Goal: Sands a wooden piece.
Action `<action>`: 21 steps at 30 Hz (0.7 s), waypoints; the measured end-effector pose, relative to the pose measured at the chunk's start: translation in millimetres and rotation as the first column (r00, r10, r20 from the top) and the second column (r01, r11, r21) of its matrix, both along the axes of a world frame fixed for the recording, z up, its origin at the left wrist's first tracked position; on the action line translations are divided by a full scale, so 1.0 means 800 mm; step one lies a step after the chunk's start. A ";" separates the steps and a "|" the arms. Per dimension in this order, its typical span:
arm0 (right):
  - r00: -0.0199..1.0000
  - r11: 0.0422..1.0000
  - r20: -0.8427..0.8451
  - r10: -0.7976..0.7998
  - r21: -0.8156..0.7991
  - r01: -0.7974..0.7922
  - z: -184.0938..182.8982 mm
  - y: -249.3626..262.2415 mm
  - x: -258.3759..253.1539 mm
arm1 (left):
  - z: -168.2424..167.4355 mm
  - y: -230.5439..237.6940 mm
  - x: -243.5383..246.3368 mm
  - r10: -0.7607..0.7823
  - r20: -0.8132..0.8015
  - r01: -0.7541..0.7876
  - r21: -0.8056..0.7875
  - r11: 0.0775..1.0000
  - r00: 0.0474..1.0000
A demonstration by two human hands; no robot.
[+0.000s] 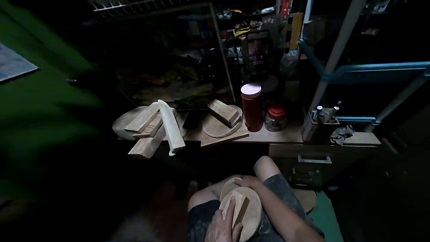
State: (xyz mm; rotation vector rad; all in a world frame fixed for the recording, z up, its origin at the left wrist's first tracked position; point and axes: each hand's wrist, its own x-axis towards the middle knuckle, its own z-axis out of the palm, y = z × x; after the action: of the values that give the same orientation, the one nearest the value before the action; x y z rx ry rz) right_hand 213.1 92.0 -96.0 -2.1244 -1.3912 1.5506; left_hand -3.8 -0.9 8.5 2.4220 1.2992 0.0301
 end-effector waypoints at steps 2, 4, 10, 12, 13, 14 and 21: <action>1.000 1.000 0.004 0.005 -0.003 -0.005 -0.006 0.003 0.000 | -0.001 -0.007 -0.015 0.006 -0.012 -0.006 -0.008 1.000 1.000; 1.000 1.000 0.014 -0.010 -0.014 0.010 -0.010 0.005 -0.001 | -0.002 -0.012 -0.026 0.018 -0.030 -0.018 -0.011 1.000 0.999; 1.000 1.000 -0.003 -0.011 -0.018 0.011 -0.016 0.009 0.003 | -0.004 -0.006 -0.024 0.008 -0.020 -0.008 0.043 0.999 1.000; 1.000 1.000 -0.005 -0.018 -0.012 0.018 -0.018 0.010 0.004 | 0.000 -0.003 -0.019 0.006 -0.018 -0.006 0.047 0.999 1.000; 1.000 1.000 -0.009 -0.020 -0.008 0.020 -0.019 0.010 0.004 | 0.002 -0.002 -0.017 0.008 -0.016 -0.007 0.049 0.999 1.000; 1.000 1.000 -0.009 -0.022 -0.007 0.022 -0.019 0.010 0.003 | 0.002 -0.001 -0.016 0.009 -0.010 -0.008 0.053 0.999 1.000; 1.000 1.000 -0.002 0.012 -0.007 -0.012 -0.008 0.007 0.001 | 0.003 0.015 0.028 0.048 -0.022 -0.047 0.036 0.998 0.999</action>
State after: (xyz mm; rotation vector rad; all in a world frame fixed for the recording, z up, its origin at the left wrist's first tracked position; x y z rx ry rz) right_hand 214.3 97.9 -102.5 -2.1213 -1.4031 1.5635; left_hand 18.9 11.2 10.6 2.4274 1.3772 0.0385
